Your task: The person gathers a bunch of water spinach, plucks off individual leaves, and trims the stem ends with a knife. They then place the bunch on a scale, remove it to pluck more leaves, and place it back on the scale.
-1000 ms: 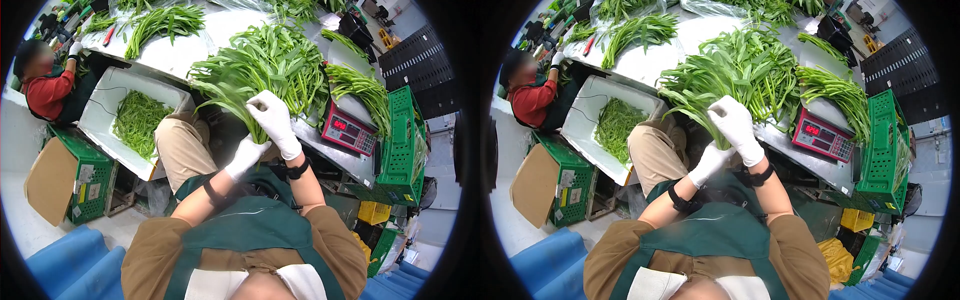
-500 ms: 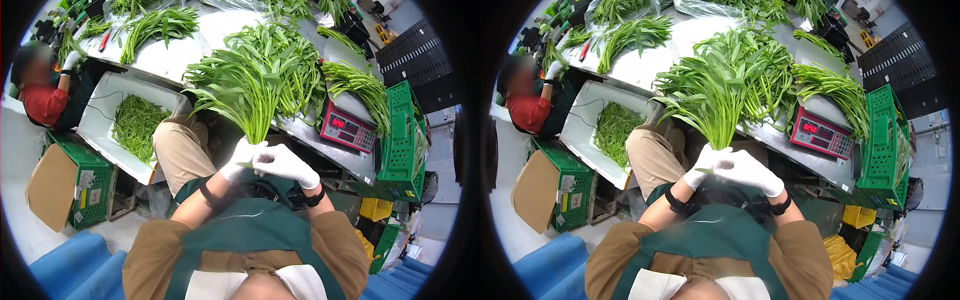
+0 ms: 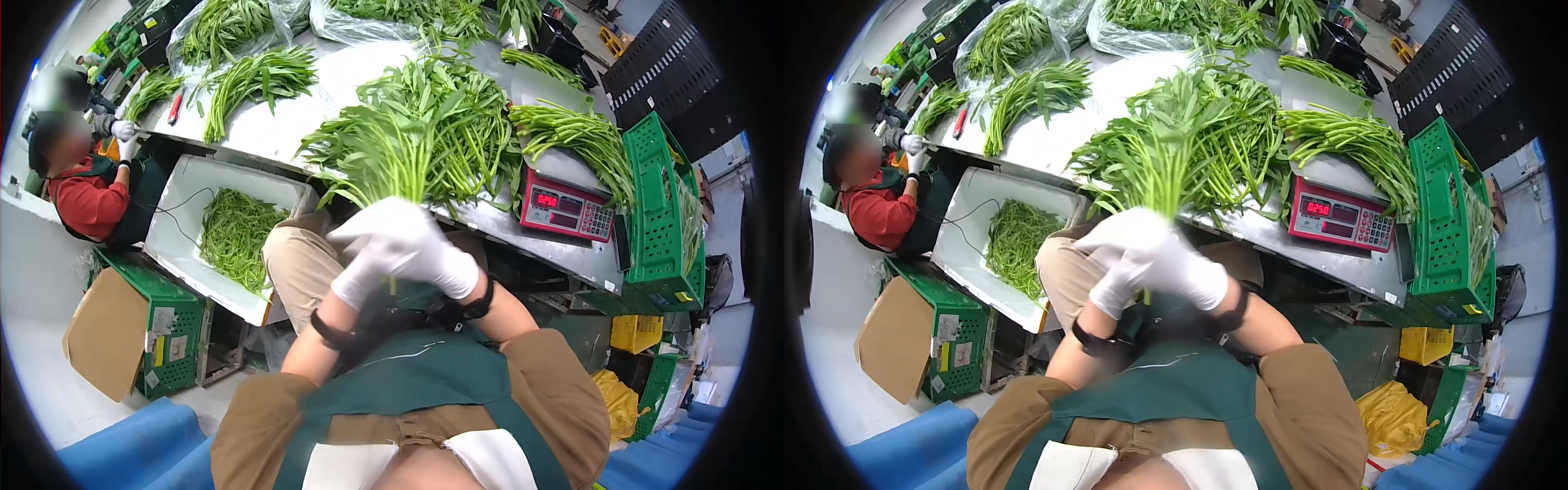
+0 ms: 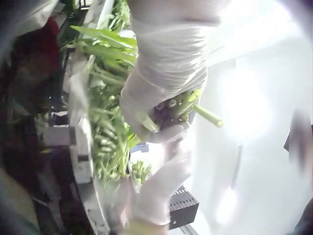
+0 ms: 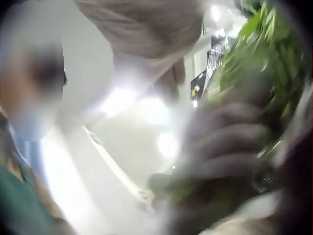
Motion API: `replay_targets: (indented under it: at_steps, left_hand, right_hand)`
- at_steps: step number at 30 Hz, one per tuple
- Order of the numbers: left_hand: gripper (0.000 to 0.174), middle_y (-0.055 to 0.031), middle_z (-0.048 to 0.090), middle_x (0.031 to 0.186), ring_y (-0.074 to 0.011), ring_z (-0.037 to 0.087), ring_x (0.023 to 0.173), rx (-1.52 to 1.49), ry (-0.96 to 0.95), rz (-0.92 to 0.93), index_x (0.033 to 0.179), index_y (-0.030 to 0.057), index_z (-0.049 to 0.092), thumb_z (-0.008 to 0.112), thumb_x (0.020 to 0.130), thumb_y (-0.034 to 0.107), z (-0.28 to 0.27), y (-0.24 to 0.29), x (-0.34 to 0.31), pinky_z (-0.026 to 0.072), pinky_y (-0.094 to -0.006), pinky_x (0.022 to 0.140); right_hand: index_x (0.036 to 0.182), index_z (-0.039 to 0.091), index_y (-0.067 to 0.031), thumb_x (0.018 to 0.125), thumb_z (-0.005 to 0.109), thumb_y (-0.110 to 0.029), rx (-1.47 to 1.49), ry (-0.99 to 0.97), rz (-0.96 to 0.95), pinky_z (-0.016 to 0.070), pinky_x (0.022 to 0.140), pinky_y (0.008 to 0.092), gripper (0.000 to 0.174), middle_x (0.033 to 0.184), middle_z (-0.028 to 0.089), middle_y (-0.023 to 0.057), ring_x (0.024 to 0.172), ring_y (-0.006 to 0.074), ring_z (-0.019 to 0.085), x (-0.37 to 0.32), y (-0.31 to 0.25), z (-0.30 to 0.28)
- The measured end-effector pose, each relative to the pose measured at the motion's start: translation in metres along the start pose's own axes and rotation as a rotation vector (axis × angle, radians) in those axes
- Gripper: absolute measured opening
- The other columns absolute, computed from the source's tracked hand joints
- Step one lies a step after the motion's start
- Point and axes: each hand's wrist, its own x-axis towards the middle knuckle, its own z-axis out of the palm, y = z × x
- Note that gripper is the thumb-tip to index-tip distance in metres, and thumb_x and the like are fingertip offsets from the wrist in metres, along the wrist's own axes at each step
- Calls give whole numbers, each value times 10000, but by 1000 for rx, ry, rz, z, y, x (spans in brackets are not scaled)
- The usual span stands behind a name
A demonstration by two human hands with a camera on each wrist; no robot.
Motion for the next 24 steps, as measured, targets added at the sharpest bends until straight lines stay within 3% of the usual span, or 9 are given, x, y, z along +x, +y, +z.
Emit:
replay_targets:
  at_steps: [1,2,4,7,11,16,18,20,24]
  left_hand:
    - [287,-36,609,895,-122,566,722,-27,-280,96,1191,46,563,623,932,155,-15,18,-20,468,-272,609]
    - [280,-27,584,846,-116,540,663,-47,-565,203,1132,58,571,655,906,200,-26,40,-35,448,-272,545]
    - [356,-27,554,782,-103,492,585,-3,-567,254,1173,39,540,669,890,214,-31,81,-57,390,-242,495]
    - [332,-25,533,741,-106,489,572,206,-425,400,1166,11,530,646,890,154,-31,143,-84,398,-255,493]
    - [278,-18,604,701,-86,558,610,873,65,845,1018,-11,641,693,874,221,-13,191,-108,432,-267,534]
    - [313,-254,672,843,-427,668,819,1587,676,1054,1039,-15,601,656,817,198,4,138,-74,534,-481,708]
    - [278,-209,676,820,-389,678,770,1640,760,992,1033,18,601,637,823,197,-9,98,-42,537,-481,696]
    - [209,-177,664,759,-364,675,721,1690,875,1076,964,48,584,640,832,201,-32,65,-15,531,-465,645]
    - [417,-139,653,881,-347,678,744,1591,773,956,1109,57,556,720,787,265,-8,16,-29,546,-451,641]
  right_hand:
    - [953,752,-93,814,688,-136,-323,221,72,533,731,368,159,786,708,51,741,280,675,-16,4,-21]
    - [1046,726,-83,830,672,-119,-499,346,181,527,798,365,225,884,715,64,828,273,681,-42,26,-31]
    - [1151,675,-79,829,671,-146,-838,139,183,457,957,419,329,1107,673,96,1067,293,615,-64,58,-59]
    - [1210,632,-76,847,666,-235,-957,-168,332,325,1102,468,398,1311,570,111,1271,321,470,-72,87,-79]
    - [1111,664,-80,799,699,-198,-976,64,319,310,1104,480,335,1217,616,79,1257,328,484,-59,75,-79]
    - [1369,499,-4,936,678,-289,577,311,714,423,1031,363,548,1316,588,119,1244,263,515,-33,31,11]
    - [1429,397,49,954,659,-274,669,345,699,426,1032,347,632,1361,553,94,1229,206,524,-25,55,34]
    - [1236,604,29,948,673,-214,1245,424,934,447,981,303,383,1159,647,46,1083,133,592,-27,64,40]
    - [1096,671,0,912,709,-223,1128,606,1103,523,787,278,292,966,705,57,859,134,662,-60,90,56]
